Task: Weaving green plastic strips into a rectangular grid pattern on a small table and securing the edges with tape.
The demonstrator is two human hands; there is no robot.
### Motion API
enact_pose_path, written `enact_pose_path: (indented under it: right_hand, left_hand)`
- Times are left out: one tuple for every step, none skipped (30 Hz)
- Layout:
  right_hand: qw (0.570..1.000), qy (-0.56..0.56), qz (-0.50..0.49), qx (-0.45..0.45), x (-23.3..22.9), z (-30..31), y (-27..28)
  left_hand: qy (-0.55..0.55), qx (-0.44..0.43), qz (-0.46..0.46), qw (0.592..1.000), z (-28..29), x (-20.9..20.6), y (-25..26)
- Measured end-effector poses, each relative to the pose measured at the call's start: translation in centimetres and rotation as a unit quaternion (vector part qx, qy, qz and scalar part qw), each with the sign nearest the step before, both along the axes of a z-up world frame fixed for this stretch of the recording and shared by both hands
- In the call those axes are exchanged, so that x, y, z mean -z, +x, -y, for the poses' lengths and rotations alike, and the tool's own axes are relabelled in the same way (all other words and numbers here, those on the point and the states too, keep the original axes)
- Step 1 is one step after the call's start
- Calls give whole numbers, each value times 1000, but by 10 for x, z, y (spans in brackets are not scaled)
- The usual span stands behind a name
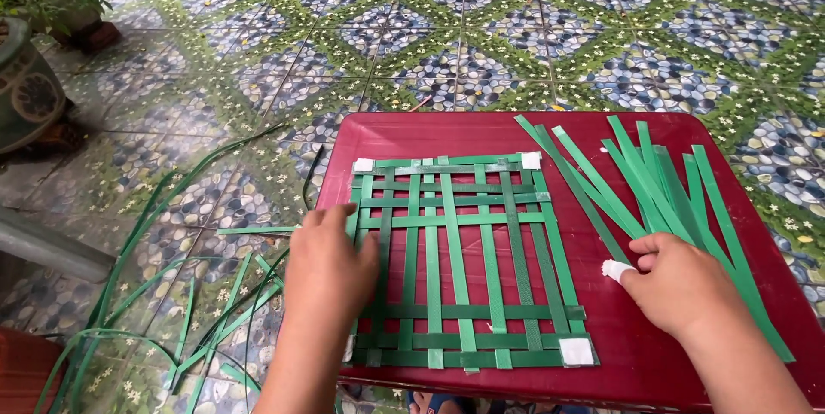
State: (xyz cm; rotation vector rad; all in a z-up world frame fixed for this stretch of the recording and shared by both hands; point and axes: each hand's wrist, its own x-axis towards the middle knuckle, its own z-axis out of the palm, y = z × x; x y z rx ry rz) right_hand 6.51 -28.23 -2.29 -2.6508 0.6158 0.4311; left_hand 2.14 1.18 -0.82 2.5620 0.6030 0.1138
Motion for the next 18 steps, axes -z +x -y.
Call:
enact_pose_path:
  right_hand:
    - [1000,1,-1,1,2,2,1]
    - [1000,-7,3,-7,4,3,2]
    - [1000,-16,7,-14,6,5,3]
    - [1000,-16,6,-13,5,3,2]
    - [1000,-7,-2,-10,3,2,3]
    - [1000,2,-11,-7,1,1,3]
    - [1000,0,-11,-6,2,2,4]
    - [1000,5,-10,-5,4,3,4]
    - [1000,11,-9,-4,5,3,5]
    - [1000,11,-10,-4,4,2,5]
    - [1000,17,-7,-1,4,2,4]
    - [1000,23,-4,2,4,1,3]
    - [1000,23,-5,2,3,0,2]
    - [1000,23,-8,4,2,-1,1]
    - [1000,21,-10,7,1,-2,-1]
    - [1000,21,-10,8,-3,-3,-2]
    - [1000,12,-16,8,-8,-3,-3]
    - [1000,4,-21,8,-13,-4,-4]
  left_hand:
    - [1,1,-1,1000,12,2,-3]
    - [2,64,49,997,23,5,-5]
    - [3,125,100,987,35,8,-8]
    - [3,127,99,987,50,9,-14]
    - [-4,237,157,959,66,9,-20]
    - [-9,343,213,915,82,10,-27]
    - [-11,343,213,915,92,3,-33]
    - [-16,400,124,908,102,-4,-39]
    - [-20,454,34,890,111,-11,-45]
    - [-21,454,33,890,116,4,-45]
    - [11,475,71,877,120,20,-44]
    - [43,495,108,861,125,35,-45]
    - [42,496,108,861,126,42,-45]
    - [67,496,113,858,127,47,-47]
    - [91,497,120,855,128,54,-47]
    - [91,497,120,854,127,52,-47]
    - [89,507,91,853,127,49,-46]
    - [87,516,61,850,126,46,-46]
